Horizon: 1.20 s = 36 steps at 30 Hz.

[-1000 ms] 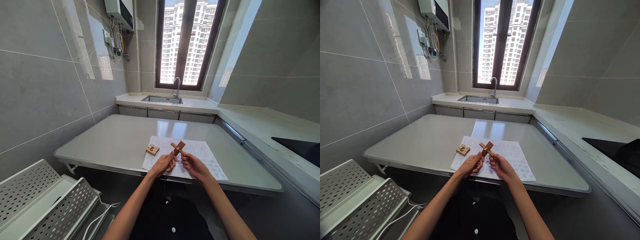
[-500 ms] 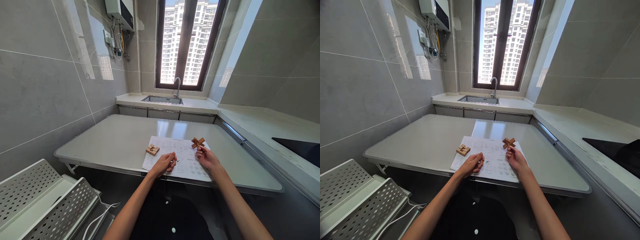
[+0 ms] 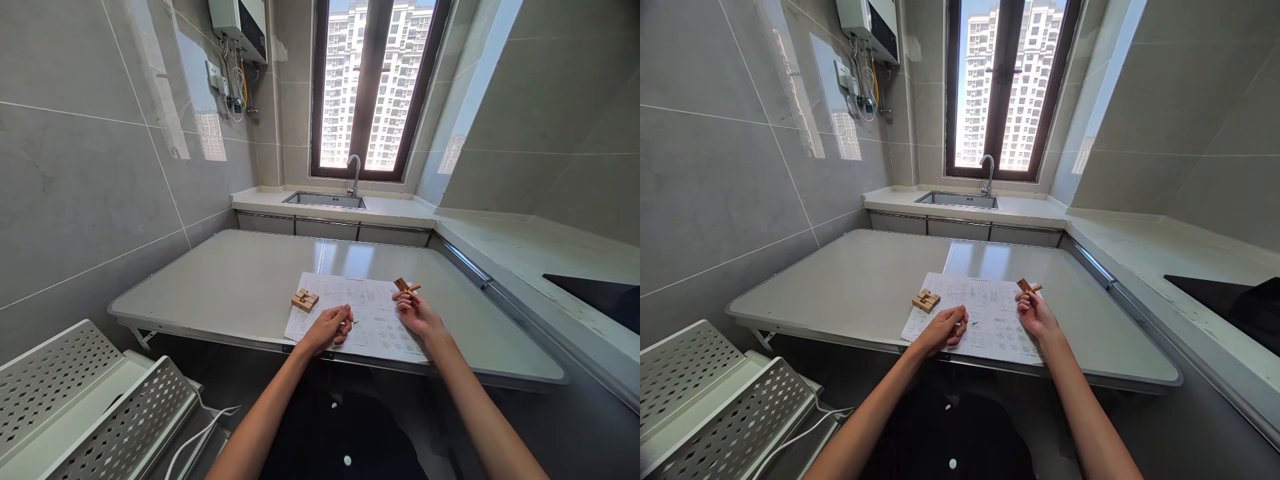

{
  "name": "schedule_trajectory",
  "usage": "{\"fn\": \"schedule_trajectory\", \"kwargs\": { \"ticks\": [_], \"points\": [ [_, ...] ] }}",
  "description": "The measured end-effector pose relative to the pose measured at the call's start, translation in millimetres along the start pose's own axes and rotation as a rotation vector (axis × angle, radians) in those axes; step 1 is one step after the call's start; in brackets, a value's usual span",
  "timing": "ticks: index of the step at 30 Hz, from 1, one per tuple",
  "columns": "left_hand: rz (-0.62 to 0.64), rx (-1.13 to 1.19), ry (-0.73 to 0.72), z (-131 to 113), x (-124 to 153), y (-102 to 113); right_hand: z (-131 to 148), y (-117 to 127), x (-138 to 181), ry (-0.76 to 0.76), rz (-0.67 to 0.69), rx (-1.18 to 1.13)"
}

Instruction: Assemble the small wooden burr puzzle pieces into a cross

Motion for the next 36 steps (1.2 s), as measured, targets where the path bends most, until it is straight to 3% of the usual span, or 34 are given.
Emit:
{"fn": "schedule_trajectory", "kwargs": {
  "ticks": [16, 19, 25, 28, 36],
  "points": [
    [0.012, 0.007, -0.002, 2, -2, 1, -5, 0, 13, 0.099, 0.048, 0.104],
    [0.005, 0.002, -0.001, 3, -2, 2, -22, 2, 21, 0.198, 0.053, 0.229],
    [0.013, -0.001, -0.022, 4, -3, 3, -57, -10, 50, 0.554, 0.173, 0.855],
    [0.012, -0.024, -0.023, 5, -4, 2, -64, -17, 62, 0.651, 0.248, 1.118],
    [-0.049, -0.287, -0.098, 2, 2, 11, -63, -18, 66, 0.694, 0.240, 1.213]
  ]
}}
Point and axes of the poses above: each hand's wrist, its own x-axis away from the middle knuckle, its own y-axis out of the back of the hand, z = x × y, the point moved 5 cm from there along -x, towards the middle knuckle, and after that the axes turned 11 degrees about -z, right-handed, at the moved point
